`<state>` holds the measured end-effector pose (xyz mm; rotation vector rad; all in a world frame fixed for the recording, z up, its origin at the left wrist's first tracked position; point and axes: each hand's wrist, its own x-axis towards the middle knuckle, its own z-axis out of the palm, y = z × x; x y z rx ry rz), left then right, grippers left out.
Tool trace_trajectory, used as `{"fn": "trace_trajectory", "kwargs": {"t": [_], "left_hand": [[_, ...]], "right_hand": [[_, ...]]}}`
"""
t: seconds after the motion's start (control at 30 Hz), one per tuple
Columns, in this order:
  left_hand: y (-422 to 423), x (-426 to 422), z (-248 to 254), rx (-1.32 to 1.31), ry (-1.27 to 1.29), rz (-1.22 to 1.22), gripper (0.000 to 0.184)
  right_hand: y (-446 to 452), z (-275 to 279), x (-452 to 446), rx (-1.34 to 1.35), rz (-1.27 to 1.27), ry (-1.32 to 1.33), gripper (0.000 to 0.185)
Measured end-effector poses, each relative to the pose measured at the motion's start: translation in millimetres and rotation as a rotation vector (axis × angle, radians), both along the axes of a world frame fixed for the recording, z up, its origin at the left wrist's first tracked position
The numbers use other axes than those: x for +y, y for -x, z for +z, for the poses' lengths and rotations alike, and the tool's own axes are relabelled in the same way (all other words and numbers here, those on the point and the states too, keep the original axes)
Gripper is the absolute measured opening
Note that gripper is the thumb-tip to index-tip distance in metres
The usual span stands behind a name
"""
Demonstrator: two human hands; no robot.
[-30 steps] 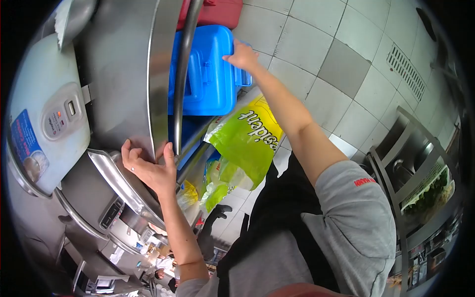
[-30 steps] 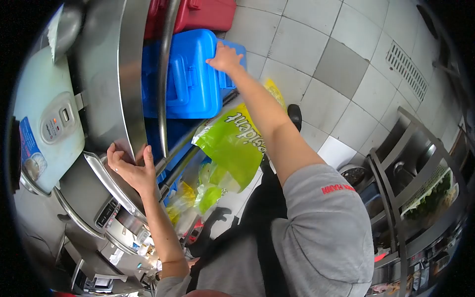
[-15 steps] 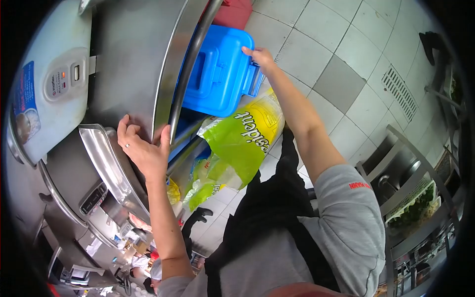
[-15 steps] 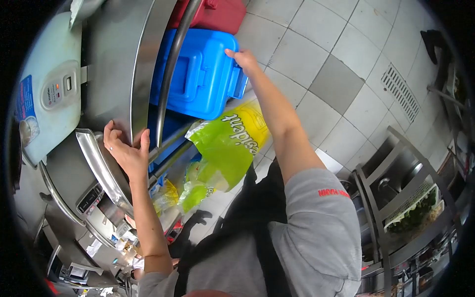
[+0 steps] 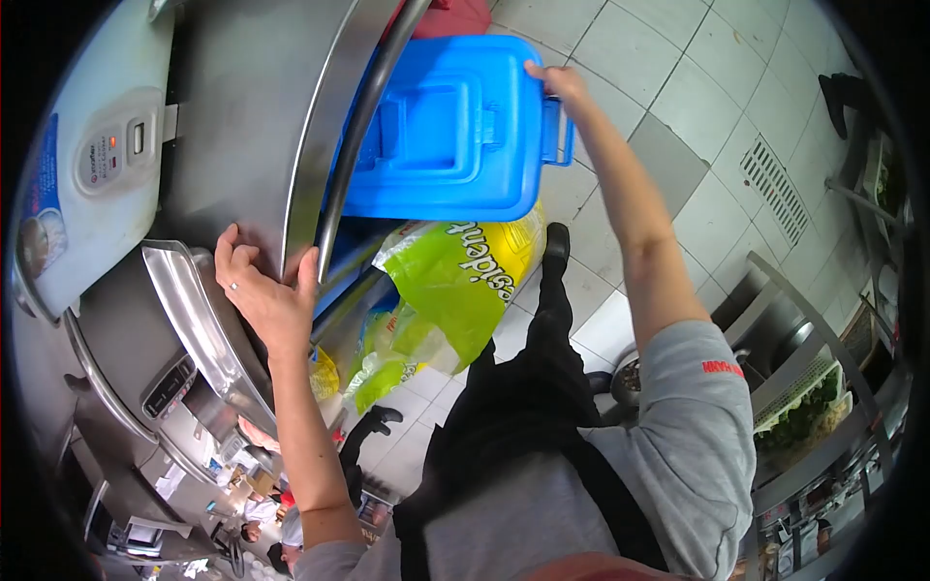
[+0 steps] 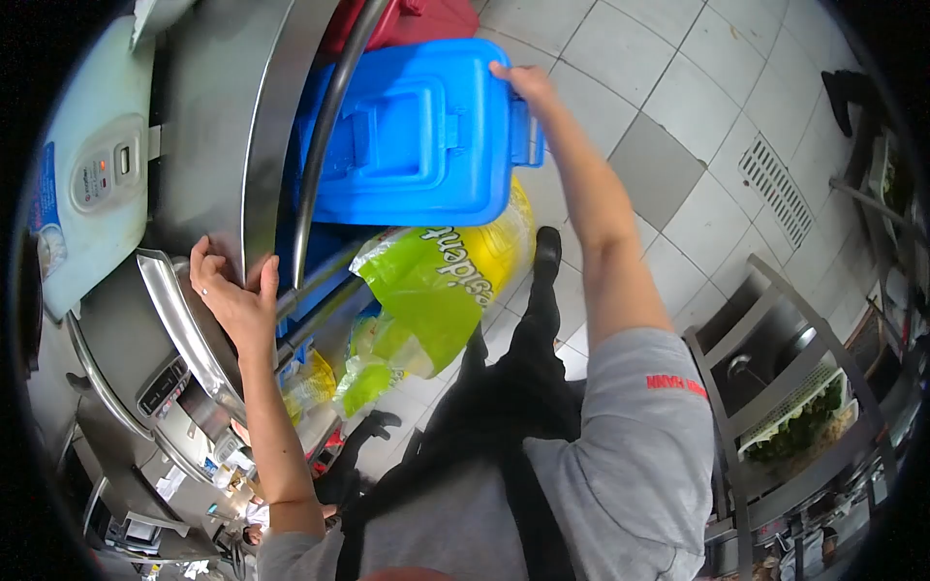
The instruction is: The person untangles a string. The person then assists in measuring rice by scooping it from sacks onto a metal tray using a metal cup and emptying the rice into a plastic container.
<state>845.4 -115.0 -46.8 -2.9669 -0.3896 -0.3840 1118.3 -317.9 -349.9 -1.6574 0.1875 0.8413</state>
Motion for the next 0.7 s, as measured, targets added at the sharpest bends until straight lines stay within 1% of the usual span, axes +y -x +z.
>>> {"fn": "trace_trajectory", "kwargs": {"t": [0.07,0.13,0.23,0.27,0.33,0.4,0.47,0.53,0.6,0.63,0.7], "left_hand": [[-0.4,-0.7,0.8,0.003,-0.001,-0.009,0.057],[0.4,0.3,-0.2,0.002,0.005,0.001,0.057],[0.3,-0.4,2.2,-0.001,0.011,0.011,0.057],[0.0,-1.4,2.6,0.0,0.016,0.014,0.057],[-0.2,-2.2,3.3,-0.001,0.017,0.016,0.057],[0.1,-1.2,4.1,0.011,0.013,0.01,0.058],[0.6,-1.3,2.2,-0.016,0.064,0.013,0.057],[0.5,-0.3,0.4,-0.014,0.062,0.015,0.058],[4.1,-3.0,1.8,-0.006,0.071,0.022,0.06],[4.5,-3.2,6.1,0.05,0.066,0.02,0.061],[1.7,1.8,12.3,0.097,0.053,-0.004,0.062]], "right_hand": [[-0.6,-6.3,-23.4,-0.013,0.013,0.048,0.055],[1.0,-29.5,-53.3,-0.007,-0.025,0.041,0.057],[23.7,-45.5,-112.4,0.09,-0.025,0.014,0.048],[37.8,-39.8,-129.4,0.108,-0.036,0.003,0.046],[70.7,-15.9,-152.7,0.179,-0.189,-0.034,0.043],[94.4,-3.8,-173.3,0.197,-0.313,-0.028,0.04],[111.2,7.0,-195.1,0.197,-0.411,-0.034,0.032],[141.1,-5.4,-230.1,0.186,-0.48,0.026,0.034],[180.0,-36.3,-269.3,0.229,-0.549,0.028,0.042],[197.8,-33.0,-275.5,0.231,-0.563,0.031,0.042],[227.6,-24.3,-276.0,0.153,-0.738,-0.082,0.049]]}}
